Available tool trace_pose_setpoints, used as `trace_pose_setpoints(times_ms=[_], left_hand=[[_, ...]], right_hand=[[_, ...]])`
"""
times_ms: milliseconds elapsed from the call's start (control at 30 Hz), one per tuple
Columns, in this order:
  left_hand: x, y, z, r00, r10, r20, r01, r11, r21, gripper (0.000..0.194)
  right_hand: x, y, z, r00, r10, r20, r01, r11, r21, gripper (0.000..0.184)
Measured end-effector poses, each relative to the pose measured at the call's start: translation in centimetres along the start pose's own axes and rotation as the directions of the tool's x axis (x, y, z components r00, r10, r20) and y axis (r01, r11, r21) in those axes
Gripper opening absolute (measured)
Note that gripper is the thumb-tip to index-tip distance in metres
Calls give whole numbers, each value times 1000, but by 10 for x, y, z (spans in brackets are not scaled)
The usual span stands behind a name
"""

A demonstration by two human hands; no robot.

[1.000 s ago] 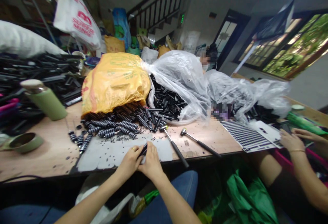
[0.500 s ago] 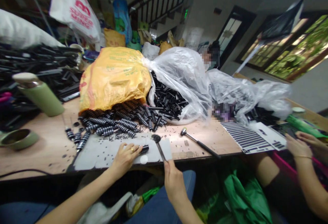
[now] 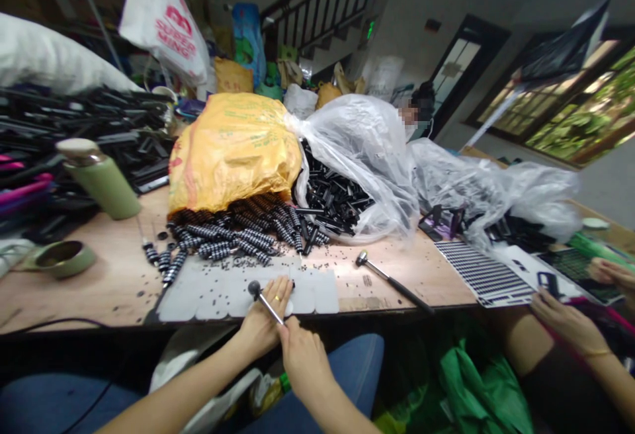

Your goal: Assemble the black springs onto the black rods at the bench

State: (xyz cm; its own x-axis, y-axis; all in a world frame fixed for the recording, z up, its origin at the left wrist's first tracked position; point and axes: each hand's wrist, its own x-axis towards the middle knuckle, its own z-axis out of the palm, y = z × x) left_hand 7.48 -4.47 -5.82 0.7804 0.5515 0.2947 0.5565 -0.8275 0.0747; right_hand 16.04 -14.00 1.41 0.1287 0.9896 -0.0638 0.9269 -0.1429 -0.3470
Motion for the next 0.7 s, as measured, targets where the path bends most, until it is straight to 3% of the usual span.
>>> trace_pose_setpoints(times_ms=[67, 167, 300, 367, 467, 533, 633, 700], left_hand=[[8, -4, -6, 998, -50, 42, 52, 996, -66, 46], [12, -11, -26, 985, -132, 110, 148, 977, -156, 37], [-15, -21, -56, 970, -161, 185, 191, 969, -156, 37], [-35, -24, -63, 954, -180, 240, 214, 969, -124, 38], [-54, -25, -62, 946, -204, 252, 234, 968, -93, 36], [-55, -25, -60, 960, -204, 190, 228, 967, -117, 31], [-47, -29, -64, 983, -184, 15, 183, 962, -201, 29], [-38, -36, -73, 972, -188, -143, 149, 958, -246, 32]], right_hand=[[4, 7, 3, 999, 24, 22, -24, 999, -25, 35], [9, 38, -8, 988, 141, -68, -146, 987, -73, 37], [23, 97, -29, 936, 300, -184, -337, 916, -219, 32], [37, 113, -33, 925, 282, -256, -342, 910, -233, 29], [75, 107, -28, 931, 76, -356, -123, 986, -114, 22], [107, 89, -23, 941, -56, -334, 59, 998, -1, 21], [141, 65, -24, 948, -136, -286, 168, 982, 88, 18], [143, 58, -33, 943, -172, -285, 218, 966, 139, 19]])
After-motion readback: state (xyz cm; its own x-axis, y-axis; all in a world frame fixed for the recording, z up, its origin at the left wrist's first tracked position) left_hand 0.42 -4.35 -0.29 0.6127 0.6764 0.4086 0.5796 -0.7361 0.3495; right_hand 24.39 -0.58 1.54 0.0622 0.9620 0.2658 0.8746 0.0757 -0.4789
